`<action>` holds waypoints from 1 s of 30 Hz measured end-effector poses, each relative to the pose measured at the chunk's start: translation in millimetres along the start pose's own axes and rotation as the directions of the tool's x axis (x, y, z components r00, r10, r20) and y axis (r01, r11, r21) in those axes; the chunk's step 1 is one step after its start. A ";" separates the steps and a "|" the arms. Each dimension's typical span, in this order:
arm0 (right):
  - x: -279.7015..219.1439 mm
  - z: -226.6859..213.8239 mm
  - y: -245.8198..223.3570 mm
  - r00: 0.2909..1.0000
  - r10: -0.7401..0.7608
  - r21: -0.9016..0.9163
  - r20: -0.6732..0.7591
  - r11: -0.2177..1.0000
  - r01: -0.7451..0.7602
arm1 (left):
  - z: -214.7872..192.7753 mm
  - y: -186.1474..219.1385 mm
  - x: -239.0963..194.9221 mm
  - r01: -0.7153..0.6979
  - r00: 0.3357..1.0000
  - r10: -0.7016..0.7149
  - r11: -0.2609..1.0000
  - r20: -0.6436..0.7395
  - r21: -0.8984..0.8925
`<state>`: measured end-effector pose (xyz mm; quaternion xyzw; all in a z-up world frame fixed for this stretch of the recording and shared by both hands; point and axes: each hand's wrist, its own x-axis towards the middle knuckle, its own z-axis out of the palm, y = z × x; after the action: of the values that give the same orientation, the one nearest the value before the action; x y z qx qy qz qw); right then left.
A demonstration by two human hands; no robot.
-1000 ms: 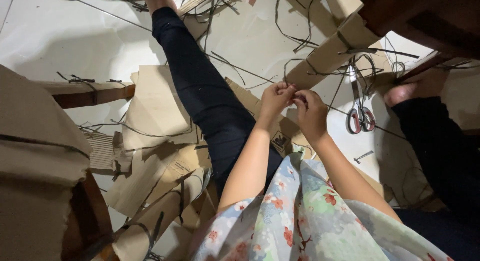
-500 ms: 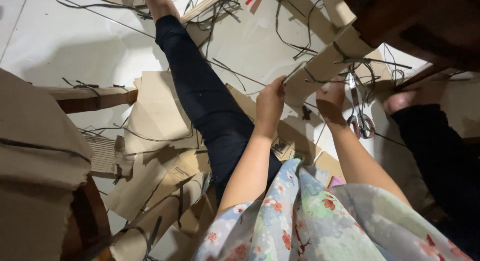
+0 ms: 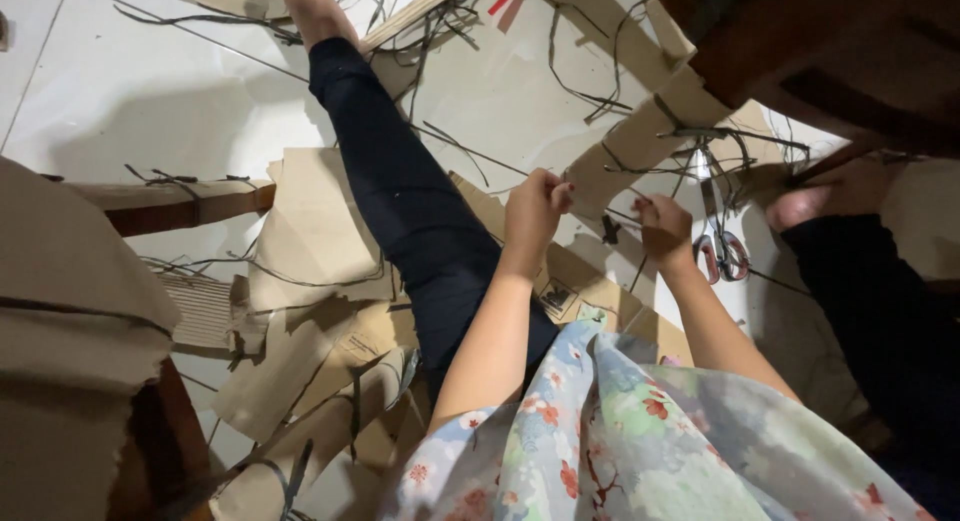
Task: Securing cardboard protective wrapping to a wooden chair leg using thin wire
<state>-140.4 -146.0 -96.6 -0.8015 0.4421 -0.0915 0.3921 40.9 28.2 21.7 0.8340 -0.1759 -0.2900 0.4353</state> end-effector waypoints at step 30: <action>-52.5 21.4 -65.7 0.609 -0.790 -0.349 0.067 0.554 0.756 | -19.1 16.8 -29.4 -0.435 0.884 0.451 0.890 0.125 -0.140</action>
<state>-119.2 -73.5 -54.0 -0.9632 0.0721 -0.2151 0.1439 29.7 46.7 53.9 0.7220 -0.3790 -0.2552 0.5196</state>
